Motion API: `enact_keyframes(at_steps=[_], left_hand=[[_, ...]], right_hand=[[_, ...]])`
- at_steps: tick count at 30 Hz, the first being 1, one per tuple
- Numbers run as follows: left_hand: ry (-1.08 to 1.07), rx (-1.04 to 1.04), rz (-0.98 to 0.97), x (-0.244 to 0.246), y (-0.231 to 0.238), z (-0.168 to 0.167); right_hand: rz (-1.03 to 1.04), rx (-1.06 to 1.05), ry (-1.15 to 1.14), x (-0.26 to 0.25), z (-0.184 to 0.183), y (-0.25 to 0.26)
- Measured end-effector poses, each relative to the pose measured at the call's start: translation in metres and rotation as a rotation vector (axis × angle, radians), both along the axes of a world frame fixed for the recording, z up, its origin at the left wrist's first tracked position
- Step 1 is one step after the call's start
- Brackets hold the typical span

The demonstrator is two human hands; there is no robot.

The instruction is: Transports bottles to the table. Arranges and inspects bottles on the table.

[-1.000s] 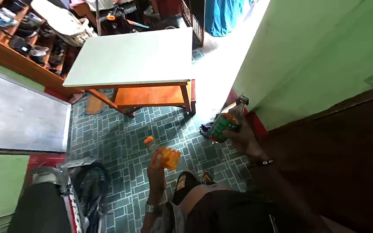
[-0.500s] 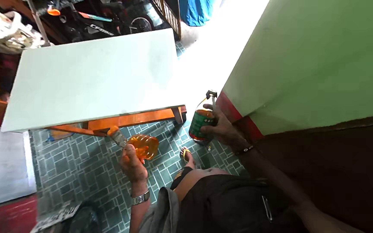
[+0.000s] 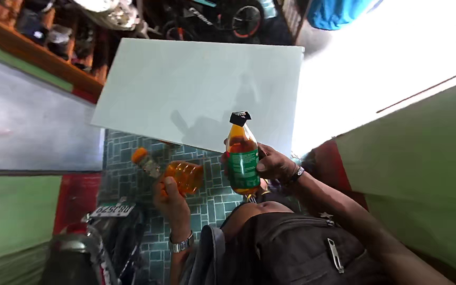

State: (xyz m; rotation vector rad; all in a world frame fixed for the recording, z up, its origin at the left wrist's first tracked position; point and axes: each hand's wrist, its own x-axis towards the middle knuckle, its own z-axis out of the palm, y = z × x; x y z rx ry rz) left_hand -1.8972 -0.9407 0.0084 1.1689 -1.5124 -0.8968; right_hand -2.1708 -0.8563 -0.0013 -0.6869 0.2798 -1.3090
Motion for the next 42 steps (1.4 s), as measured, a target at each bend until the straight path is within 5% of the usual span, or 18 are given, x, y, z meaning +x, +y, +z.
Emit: enact_keyframes(at_steps=[5, 7, 12, 16, 26, 35, 40, 42], left_hand=[[0.007, 0.004, 0.291, 0.005, 0.008, 0.014], [0.041, 0.031, 0.342, 0.001, 0.009, 0.011], [0.078, 0.167, 0.249, -0.019, -0.003, -0.007], [0.047, 0.273, 0.107, -0.04, -0.039, -0.018], [-0.053, 0.281, -0.216, -0.073, -0.127, -0.027], [-0.092, 0.302, -0.496, -0.107, -0.143, -0.043], [-0.014, 0.471, -0.697, -0.112, -0.12, -0.06], [-0.033, 0.491, -0.703, -0.118, -0.111, -0.061]], right_hand=[[0.369, -0.176, -0.109, -0.001, 0.011, -0.06], [0.375, -0.236, 0.018, -0.008, 0.016, -0.076], [-0.178, -0.178, 0.93, -0.03, 0.007, -0.095], [-0.596, -0.155, 1.216, -0.064, -0.052, -0.104], [-0.933, 0.129, 1.323, -0.08, -0.076, -0.12], [-0.996, 0.412, 1.483, -0.058, -0.074, -0.087], [-0.516, 0.133, 1.205, -0.027, -0.054, -0.054], [-0.52, 0.095, 1.164, -0.018, -0.054, -0.058]])
